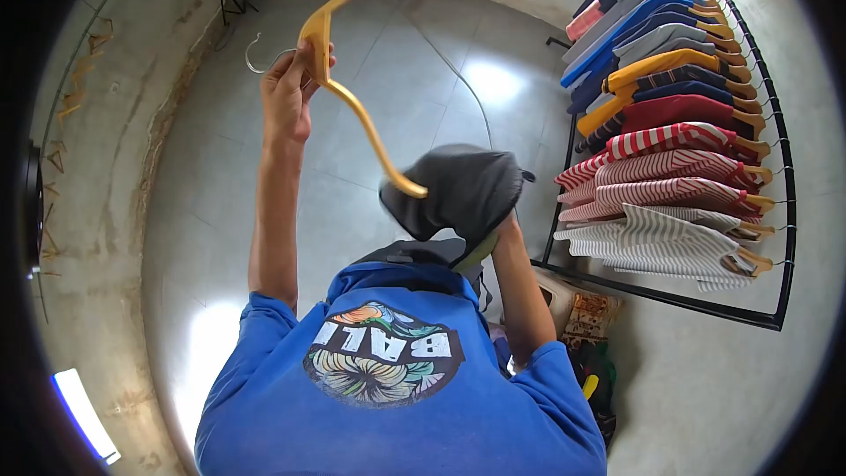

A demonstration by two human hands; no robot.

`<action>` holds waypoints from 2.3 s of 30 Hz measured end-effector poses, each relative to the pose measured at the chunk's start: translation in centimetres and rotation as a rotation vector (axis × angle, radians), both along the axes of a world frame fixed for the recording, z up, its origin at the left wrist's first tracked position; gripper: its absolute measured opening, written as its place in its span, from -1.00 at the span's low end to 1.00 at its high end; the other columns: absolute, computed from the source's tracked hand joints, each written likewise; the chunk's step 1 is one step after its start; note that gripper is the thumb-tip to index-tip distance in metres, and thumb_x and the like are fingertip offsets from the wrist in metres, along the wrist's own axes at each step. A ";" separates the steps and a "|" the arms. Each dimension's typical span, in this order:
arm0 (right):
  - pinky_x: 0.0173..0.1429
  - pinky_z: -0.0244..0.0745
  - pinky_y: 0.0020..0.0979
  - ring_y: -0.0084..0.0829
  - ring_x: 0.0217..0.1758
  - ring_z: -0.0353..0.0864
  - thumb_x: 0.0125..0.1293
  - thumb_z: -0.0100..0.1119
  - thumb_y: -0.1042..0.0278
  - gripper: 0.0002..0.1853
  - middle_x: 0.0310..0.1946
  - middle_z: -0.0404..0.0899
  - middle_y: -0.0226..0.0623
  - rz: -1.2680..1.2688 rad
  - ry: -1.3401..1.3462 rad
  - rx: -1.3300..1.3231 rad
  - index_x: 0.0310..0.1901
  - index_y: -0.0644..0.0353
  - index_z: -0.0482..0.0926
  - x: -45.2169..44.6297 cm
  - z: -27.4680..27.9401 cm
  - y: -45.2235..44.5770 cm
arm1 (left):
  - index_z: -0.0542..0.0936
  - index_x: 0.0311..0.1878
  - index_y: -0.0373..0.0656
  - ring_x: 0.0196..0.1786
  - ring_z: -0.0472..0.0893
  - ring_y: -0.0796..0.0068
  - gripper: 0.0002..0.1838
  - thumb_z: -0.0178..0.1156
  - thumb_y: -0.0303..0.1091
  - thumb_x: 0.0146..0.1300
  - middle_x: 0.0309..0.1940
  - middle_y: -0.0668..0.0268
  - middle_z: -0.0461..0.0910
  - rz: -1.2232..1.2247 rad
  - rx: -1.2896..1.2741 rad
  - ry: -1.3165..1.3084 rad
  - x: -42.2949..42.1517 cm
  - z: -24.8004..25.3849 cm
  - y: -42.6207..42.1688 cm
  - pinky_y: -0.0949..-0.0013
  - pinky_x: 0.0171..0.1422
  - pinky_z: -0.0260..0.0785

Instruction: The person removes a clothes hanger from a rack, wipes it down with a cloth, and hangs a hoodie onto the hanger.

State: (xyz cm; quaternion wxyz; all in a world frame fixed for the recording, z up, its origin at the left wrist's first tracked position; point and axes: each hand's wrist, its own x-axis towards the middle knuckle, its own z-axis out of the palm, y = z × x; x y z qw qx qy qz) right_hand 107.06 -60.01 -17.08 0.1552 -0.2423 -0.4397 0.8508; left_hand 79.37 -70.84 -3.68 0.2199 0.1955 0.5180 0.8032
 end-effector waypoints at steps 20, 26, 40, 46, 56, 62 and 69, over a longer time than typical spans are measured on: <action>-0.13 0.34 -0.19 -0.01 -0.35 0.48 -0.07 0.05 0.50 -0.69 -0.44 0.48 -0.04 0.091 -0.418 1.491 -0.20 0.32 0.41 -6.7 5.4 -6.6 | 0.63 -0.25 -0.38 -0.36 0.63 0.46 -0.70 0.24 -0.25 0.26 -0.40 0.17 0.65 0.291 -0.119 0.115 3.5 -2.6 -0.3 0.38 -0.15 0.51; 0.08 0.36 -0.20 -0.09 -0.11 0.53 0.12 0.11 0.27 -0.56 -0.16 0.53 -0.01 -0.188 -0.175 1.232 0.03 0.30 0.42 -6.5 4.0 -4.0 | 0.64 -0.29 -0.35 -0.36 0.63 0.46 -0.72 0.24 -0.25 0.26 -0.42 0.19 0.64 0.236 -0.138 0.031 3.7 -4.6 -0.9 0.41 -0.17 0.52; 0.42 0.15 -0.27 -0.25 0.31 0.29 0.37 -0.07 -0.01 -0.42 0.27 0.30 -0.18 -0.584 0.197 0.133 0.29 0.21 0.26 2.6 -1.9 -4.6 | 0.63 -0.26 -0.33 -0.35 0.65 0.42 -0.71 0.23 -0.22 0.27 -0.39 0.22 0.65 0.235 -0.170 -0.036 2.4 -4.0 -2.7 0.40 -0.15 0.54; 0.36 0.23 -0.36 -0.30 0.28 0.33 0.38 -0.08 0.31 -0.51 0.24 0.31 -0.15 -0.407 -0.489 1.582 0.30 0.29 0.20 -0.1 4.1 -6.6 | 0.63 -0.26 -0.34 -0.34 0.66 0.41 -0.69 0.22 -0.21 0.28 -0.38 0.20 0.64 0.216 -0.165 -0.038 2.7 -4.3 -2.4 0.40 -0.15 0.54; 0.33 0.20 -0.38 -0.45 0.23 0.32 0.21 0.15 0.42 -0.43 0.16 0.36 -0.12 0.569 -0.370 0.606 0.23 0.39 0.25 -2.0 10.4 -5.0 | 0.61 -0.27 -0.39 -0.41 0.65 0.42 -0.69 0.20 -0.24 0.29 -0.42 0.19 0.63 0.245 -0.122 -0.100 3.5 -4.9 -1.0 0.43 -0.29 0.51; 0.03 0.37 -0.27 -0.31 -0.02 0.51 0.18 0.16 0.41 -0.57 -0.13 0.53 0.03 0.429 0.173 0.405 0.06 0.41 0.35 -1.9 8.3 -7.2 | 0.60 -0.23 -0.39 -0.41 0.65 0.41 -0.68 0.20 -0.23 0.29 -0.38 0.16 0.64 0.277 -0.118 -0.201 2.8 -5.4 -1.6 0.47 -0.36 0.48; -0.26 0.38 -0.03 0.10 -0.35 0.52 0.18 0.11 0.44 -0.76 -0.48 0.50 0.18 0.191 -0.589 1.331 -0.20 0.41 0.40 -5.0 7.7 -9.2 | 0.60 -0.37 -0.39 -0.49 0.60 0.49 -0.69 0.18 -0.27 0.30 -0.50 0.26 0.60 0.254 -0.080 -0.093 4.1 -5.2 -1.1 0.51 -0.44 0.38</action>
